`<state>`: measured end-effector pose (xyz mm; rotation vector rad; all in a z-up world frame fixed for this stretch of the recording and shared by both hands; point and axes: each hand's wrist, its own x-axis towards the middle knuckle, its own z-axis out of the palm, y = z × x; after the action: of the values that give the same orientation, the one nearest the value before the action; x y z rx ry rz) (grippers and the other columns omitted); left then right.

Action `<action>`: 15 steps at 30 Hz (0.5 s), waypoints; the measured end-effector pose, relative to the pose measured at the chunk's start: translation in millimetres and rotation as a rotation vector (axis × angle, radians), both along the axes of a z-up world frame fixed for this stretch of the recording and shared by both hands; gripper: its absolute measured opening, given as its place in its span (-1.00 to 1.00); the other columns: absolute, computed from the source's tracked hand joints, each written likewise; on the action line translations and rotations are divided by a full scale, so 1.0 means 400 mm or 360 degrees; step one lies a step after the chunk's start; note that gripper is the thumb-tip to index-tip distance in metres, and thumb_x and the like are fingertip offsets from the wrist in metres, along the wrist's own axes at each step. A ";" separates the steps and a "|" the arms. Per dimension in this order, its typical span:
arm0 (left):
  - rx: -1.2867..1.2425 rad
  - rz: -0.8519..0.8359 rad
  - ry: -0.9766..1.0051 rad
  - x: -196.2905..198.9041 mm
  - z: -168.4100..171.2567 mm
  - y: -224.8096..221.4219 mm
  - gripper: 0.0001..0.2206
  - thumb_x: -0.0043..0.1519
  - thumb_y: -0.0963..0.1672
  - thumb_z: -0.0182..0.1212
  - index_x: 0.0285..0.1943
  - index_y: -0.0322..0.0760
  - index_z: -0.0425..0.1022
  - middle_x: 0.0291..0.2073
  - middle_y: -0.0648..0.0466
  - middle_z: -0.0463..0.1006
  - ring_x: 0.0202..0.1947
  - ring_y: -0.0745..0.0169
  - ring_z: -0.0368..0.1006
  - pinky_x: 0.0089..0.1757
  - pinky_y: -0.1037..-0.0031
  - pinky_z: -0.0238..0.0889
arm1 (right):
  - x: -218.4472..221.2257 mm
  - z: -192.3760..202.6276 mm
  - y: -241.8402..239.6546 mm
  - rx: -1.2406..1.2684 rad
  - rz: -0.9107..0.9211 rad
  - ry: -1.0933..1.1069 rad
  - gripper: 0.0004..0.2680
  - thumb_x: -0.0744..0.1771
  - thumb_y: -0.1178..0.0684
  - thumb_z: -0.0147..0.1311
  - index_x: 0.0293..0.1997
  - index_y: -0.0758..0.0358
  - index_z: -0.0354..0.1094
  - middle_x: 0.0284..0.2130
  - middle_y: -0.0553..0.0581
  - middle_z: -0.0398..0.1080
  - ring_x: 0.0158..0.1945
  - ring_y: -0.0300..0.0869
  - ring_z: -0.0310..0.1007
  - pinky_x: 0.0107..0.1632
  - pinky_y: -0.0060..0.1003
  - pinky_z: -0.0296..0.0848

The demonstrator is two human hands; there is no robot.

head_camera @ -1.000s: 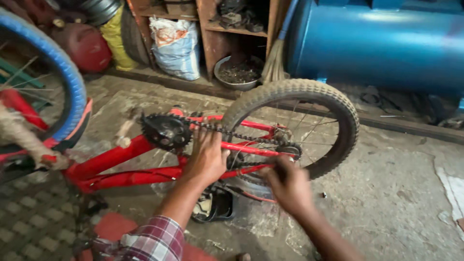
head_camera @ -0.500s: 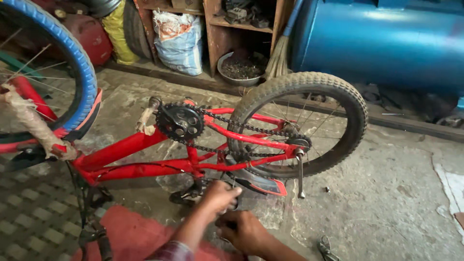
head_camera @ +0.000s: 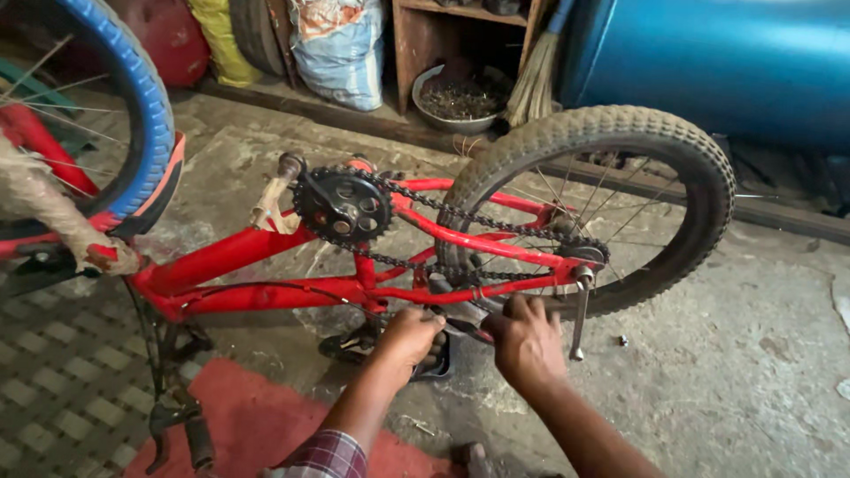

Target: The person repairs a bicycle chain by using a hammer to work on a link, aligns the chain onto the sprockets of the rear wheel, and uses a wrench to tighten the axle bolt.

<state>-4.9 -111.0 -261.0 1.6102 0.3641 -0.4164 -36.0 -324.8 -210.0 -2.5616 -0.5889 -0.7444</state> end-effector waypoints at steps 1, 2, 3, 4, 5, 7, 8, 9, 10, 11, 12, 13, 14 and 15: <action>-0.0125 -0.0008 0.0051 -0.001 0.008 -0.003 -0.80 0.25 -0.07 0.22 -0.18 -0.31 0.57 -0.44 0.11 0.55 -0.49 0.22 0.46 -0.44 0.35 0.37 | 0.003 0.006 -0.003 -0.0052 -0.0118 0.0021 -0.87 0.18 0.13 0.09 -0.42 0.05 0.61 -0.41 0.26 0.51 -0.30 0.23 0.52 -0.28 0.19 0.42; -0.0129 -0.0012 0.0056 -0.003 0.017 -0.003 -0.80 0.25 -0.07 0.22 -0.18 -0.31 0.57 -0.44 0.11 0.55 -0.49 0.22 0.46 -0.44 0.35 0.37 | 0.009 0.003 -0.001 -0.0056 -0.0121 0.0026 -0.87 0.18 0.13 0.09 -0.42 0.05 0.61 -0.41 0.26 0.51 -0.30 0.23 0.52 -0.28 0.19 0.42; -0.0224 0.0005 0.0120 -0.005 0.026 -0.002 -0.83 0.20 -0.10 0.26 -0.19 -0.31 0.58 -0.43 0.08 0.58 -0.46 0.19 0.50 -0.43 0.33 0.39 | 0.022 -0.002 0.002 0.0234 -0.0112 0.0414 -0.87 0.23 0.13 0.11 -0.36 0.08 0.64 -0.41 0.25 0.54 -0.32 0.14 0.55 -0.23 0.05 0.49; -0.0319 0.0022 0.0185 -0.007 0.034 -0.001 -0.84 0.15 -0.12 0.31 -0.20 -0.31 0.59 -0.42 0.06 0.62 -0.44 0.16 0.55 -0.42 0.30 0.42 | 0.030 -0.007 0.001 0.0523 -0.0100 0.0802 -0.87 0.27 0.14 0.12 -0.29 0.12 0.66 -0.42 0.23 0.57 -0.35 0.04 0.58 -0.19 -0.09 0.55; -0.0321 0.0022 0.0190 -0.013 0.037 0.000 -0.84 0.15 -0.12 0.31 -0.20 -0.31 0.59 -0.42 0.06 0.62 -0.44 0.16 0.55 -0.42 0.30 0.42 | 0.027 -0.013 0.001 0.0521 -0.0102 0.0807 -0.87 0.27 0.14 0.12 -0.29 0.12 0.66 -0.42 0.23 0.57 -0.35 0.04 0.58 -0.19 -0.09 0.55; 0.0674 -0.0252 -0.0223 -0.017 0.038 -0.001 -0.88 0.06 -0.16 0.31 -0.27 -0.26 0.62 -0.45 -0.02 0.68 -0.44 0.17 0.63 -0.37 0.32 0.44 | 0.021 -0.016 0.012 0.1445 -0.0450 0.1553 -0.91 0.29 0.14 0.17 -0.27 0.28 0.59 -0.43 0.13 0.58 -0.42 -0.16 0.55 -0.32 -0.18 0.59; 0.0668 -0.0255 -0.0225 -0.017 0.036 -0.001 -0.88 0.06 -0.16 0.31 -0.27 -0.26 0.62 -0.45 -0.02 0.68 -0.44 0.17 0.63 -0.37 0.32 0.44 | 0.012 -0.015 0.022 0.1442 -0.0456 0.1549 -0.91 0.29 0.14 0.17 -0.27 0.28 0.59 -0.43 0.13 0.58 -0.42 -0.16 0.55 -0.32 -0.18 0.59; 0.0758 -0.0277 -0.0339 -0.020 0.030 -0.003 -0.84 0.00 -0.14 0.42 -0.30 -0.26 0.61 -0.43 -0.01 0.67 -0.41 0.16 0.61 -0.32 0.30 0.43 | -0.005 -0.013 0.030 0.1746 -0.0430 0.1407 -0.89 0.31 0.14 0.21 -0.23 0.40 0.48 -0.43 0.14 0.51 -0.42 -0.17 0.50 -0.32 -0.21 0.57; 0.0847 -0.0299 -0.0455 -0.021 0.025 -0.005 -0.78 -0.06 -0.12 0.52 -0.32 -0.26 0.60 -0.42 -0.01 0.67 -0.37 0.14 0.60 -0.28 0.28 0.42 | -0.017 -0.007 0.038 0.2043 -0.0400 0.1251 -0.82 0.33 0.14 0.25 -0.19 0.52 0.38 -0.43 0.15 0.44 -0.42 -0.18 0.45 -0.33 -0.23 0.55; 0.0840 -0.0298 -0.0453 -0.021 0.023 -0.003 -0.78 -0.06 -0.12 0.52 -0.32 -0.26 0.60 -0.42 -0.01 0.67 -0.37 0.14 0.60 -0.28 0.28 0.42 | -0.027 0.001 0.049 0.2036 -0.0403 0.1252 -0.82 0.33 0.14 0.25 -0.19 0.52 0.38 -0.43 0.15 0.44 -0.42 -0.18 0.45 -0.33 -0.23 0.55; 0.0909 -0.0338 -0.0500 -0.022 0.025 -0.002 -0.79 -0.04 -0.12 0.51 -0.32 -0.25 0.60 -0.41 -0.03 0.67 -0.36 0.10 0.61 -0.26 0.27 0.42 | -0.042 0.011 0.058 0.2073 -0.0332 0.1053 -0.81 0.31 0.15 0.22 -0.08 0.44 0.33 -0.42 0.14 0.45 -0.41 -0.19 0.47 -0.32 -0.26 0.56; 0.0985 -0.0372 -0.0547 -0.027 0.032 0.003 -0.80 -0.02 -0.11 0.50 -0.32 -0.25 0.60 -0.40 -0.05 0.67 -0.34 0.07 0.62 -0.25 0.25 0.43 | -0.055 0.025 0.068 0.2106 -0.0251 0.0858 -0.75 0.30 0.17 0.19 0.03 0.35 0.27 -0.41 0.13 0.47 -0.41 -0.20 0.50 -0.31 -0.29 0.56; 0.0985 -0.0366 -0.0545 -0.032 0.042 0.003 -0.80 -0.02 -0.11 0.50 -0.32 -0.25 0.60 -0.40 -0.05 0.67 -0.34 0.07 0.62 -0.25 0.25 0.43 | -0.064 0.040 0.073 0.2103 -0.0246 0.0863 -0.75 0.30 0.17 0.19 0.03 0.35 0.27 -0.41 0.13 0.47 -0.41 -0.20 0.50 -0.31 -0.29 0.56; 0.0968 -0.0340 -0.0421 -0.036 0.054 0.004 -0.81 0.01 -0.11 0.47 -0.32 -0.25 0.58 -0.39 -0.08 0.68 -0.33 0.03 0.64 -0.23 0.25 0.43 | -0.072 0.054 0.084 0.1932 -0.0055 0.0744 -0.76 0.32 0.19 0.15 0.09 0.36 0.31 -0.38 0.13 0.50 -0.34 -0.21 0.51 -0.25 -0.30 0.54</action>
<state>-19.5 -109.3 -239.4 2.2814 0.1166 -0.2563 -64.6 -291.0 -188.5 -1.4954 0.0926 -0.2984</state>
